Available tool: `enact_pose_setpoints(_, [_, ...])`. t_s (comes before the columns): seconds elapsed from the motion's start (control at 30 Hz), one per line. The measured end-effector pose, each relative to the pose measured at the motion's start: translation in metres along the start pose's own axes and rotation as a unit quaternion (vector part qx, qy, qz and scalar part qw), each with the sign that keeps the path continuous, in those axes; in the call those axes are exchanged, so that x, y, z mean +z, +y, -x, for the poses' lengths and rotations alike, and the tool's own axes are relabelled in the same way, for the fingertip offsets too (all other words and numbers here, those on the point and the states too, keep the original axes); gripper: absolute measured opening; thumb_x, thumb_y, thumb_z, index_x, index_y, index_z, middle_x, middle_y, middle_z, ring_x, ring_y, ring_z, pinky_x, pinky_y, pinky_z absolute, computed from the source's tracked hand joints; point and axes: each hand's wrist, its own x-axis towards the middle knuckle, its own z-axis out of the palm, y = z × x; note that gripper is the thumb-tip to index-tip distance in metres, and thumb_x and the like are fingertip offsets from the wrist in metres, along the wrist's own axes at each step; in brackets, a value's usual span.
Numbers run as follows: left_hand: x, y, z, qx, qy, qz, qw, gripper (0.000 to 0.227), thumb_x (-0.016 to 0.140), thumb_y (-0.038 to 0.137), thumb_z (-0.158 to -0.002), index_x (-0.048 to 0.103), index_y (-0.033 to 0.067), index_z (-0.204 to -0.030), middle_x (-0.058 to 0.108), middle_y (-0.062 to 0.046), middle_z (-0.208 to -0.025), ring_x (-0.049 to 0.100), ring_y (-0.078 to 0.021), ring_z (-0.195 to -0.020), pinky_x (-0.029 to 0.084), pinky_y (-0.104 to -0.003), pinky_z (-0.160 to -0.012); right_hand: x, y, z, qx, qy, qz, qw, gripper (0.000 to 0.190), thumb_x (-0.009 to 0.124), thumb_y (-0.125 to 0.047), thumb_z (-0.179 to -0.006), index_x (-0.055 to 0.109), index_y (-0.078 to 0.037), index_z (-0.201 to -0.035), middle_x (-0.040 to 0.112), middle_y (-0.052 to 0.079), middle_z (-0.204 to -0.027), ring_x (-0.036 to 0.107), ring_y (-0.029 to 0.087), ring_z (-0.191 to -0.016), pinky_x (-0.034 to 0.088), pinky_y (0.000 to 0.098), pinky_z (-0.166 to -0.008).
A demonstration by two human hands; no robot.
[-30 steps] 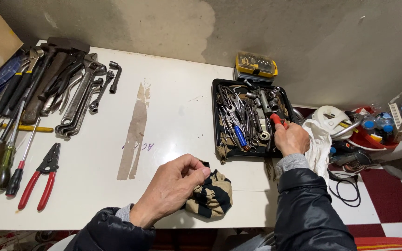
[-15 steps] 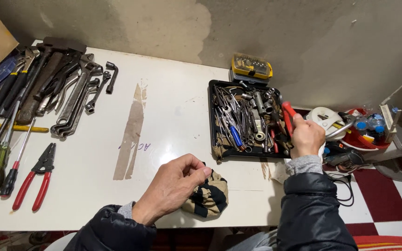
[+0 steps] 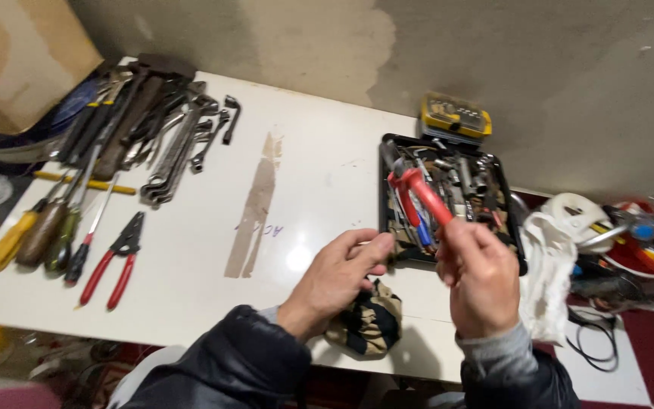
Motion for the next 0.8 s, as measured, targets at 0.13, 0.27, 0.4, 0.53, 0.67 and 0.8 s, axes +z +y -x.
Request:
enact_pose_setpoints(0.13, [0.008, 0.016, 0.007, -0.041, 0.032, 0.021, 0.998, 0.045, 0.066, 0.037, -0.087, 0.067, 0.0079, -0.121, 0.071, -0.004, -0.096, 0.065, -0.0135, -0.09, 0.05, -0.029, -0.079, 0.021, -0.017, 0.041, 0.008, -0.046, 0.217, 0.975, 0.025, 0.062, -0.019, -0.096, 0.069, -0.004, -0.078, 0.059, 0.007, -0.059, 0.044, 0.013, -0.046, 0.034, 0.028, -0.043])
enact_pose_setpoints(0.27, [0.003, 0.009, 0.009, 0.042, 0.019, -0.035, 0.998, 0.026, 0.064, 0.035, -0.095, 0.07, 0.0099, -0.093, 0.063, 0.0, -0.081, 0.056, -0.0114, -0.076, 0.046, -0.028, -0.071, 0.025, -0.001, 0.052, -0.167, -0.113, 0.31, 0.929, 0.015, 0.065, -0.018, -0.095, 0.074, -0.006, -0.093, 0.071, 0.003, -0.078, 0.061, 0.013, -0.066, 0.048, 0.0272, -0.064])
enact_pose_setpoints(0.4, [-0.001, -0.001, 0.001, 0.07, 0.053, -0.044, 0.995, 0.019, 0.064, 0.032, -0.093, 0.071, 0.0142, -0.091, 0.074, 0.001, -0.089, 0.063, -0.0084, -0.083, 0.053, -0.027, -0.082, 0.024, 0.018, 0.054, -0.272, -0.157, 0.309, 0.898, 0.013, 0.068, -0.009, -0.093, 0.073, -0.005, -0.105, 0.073, 0.006, -0.092, 0.064, 0.013, -0.074, 0.05, 0.0269, -0.073])
enact_pose_setpoints(0.53, [-0.009, 0.0, -0.004, 0.1, 0.054, -0.09, 0.989, 0.018, 0.056, 0.03, -0.092, 0.068, 0.0167, -0.089, 0.079, -0.001, -0.096, 0.071, -0.0106, -0.086, 0.054, -0.029, -0.085, 0.013, 0.04, 0.042, -0.333, -0.219, 0.36, 0.844, 0.014, 0.068, -0.017, -0.095, 0.071, -0.008, -0.105, 0.059, 0.002, -0.077, 0.05, 0.014, -0.064, 0.044, 0.0273, -0.07])
enact_pose_setpoints(0.67, [-0.02, -0.015, -0.016, 0.145, 0.042, -0.353, 0.923, 0.027, 0.045, 0.03, -0.095, 0.062, 0.011, -0.105, 0.062, -0.01, -0.099, 0.065, -0.029, -0.079, 0.051, -0.043, -0.07, 0.01, 0.065, 0.035, -0.12, -0.293, 0.499, 0.806, 0.028, 0.074, -0.038, -0.078, 0.066, -0.023, -0.1, 0.065, -0.002, -0.103, 0.06, 0.016, -0.094, 0.048, 0.0345, -0.082])
enact_pose_setpoints(0.8, [-0.022, 0.009, 0.0, 0.099, 0.073, -0.294, 0.948, 0.038, 0.043, 0.039, -0.097, 0.055, 0.0035, -0.093, 0.06, -0.011, -0.07, 0.056, -0.0286, -0.059, 0.046, -0.043, -0.061, 0.002, 0.11, 0.022, -0.091, -0.418, 0.61, 0.667, 0.086, 0.077, -0.065, -0.07, 0.047, -0.031, -0.143, 0.047, 0.009, -0.144, 0.056, 0.035, -0.123, 0.058, 0.0532, -0.092])
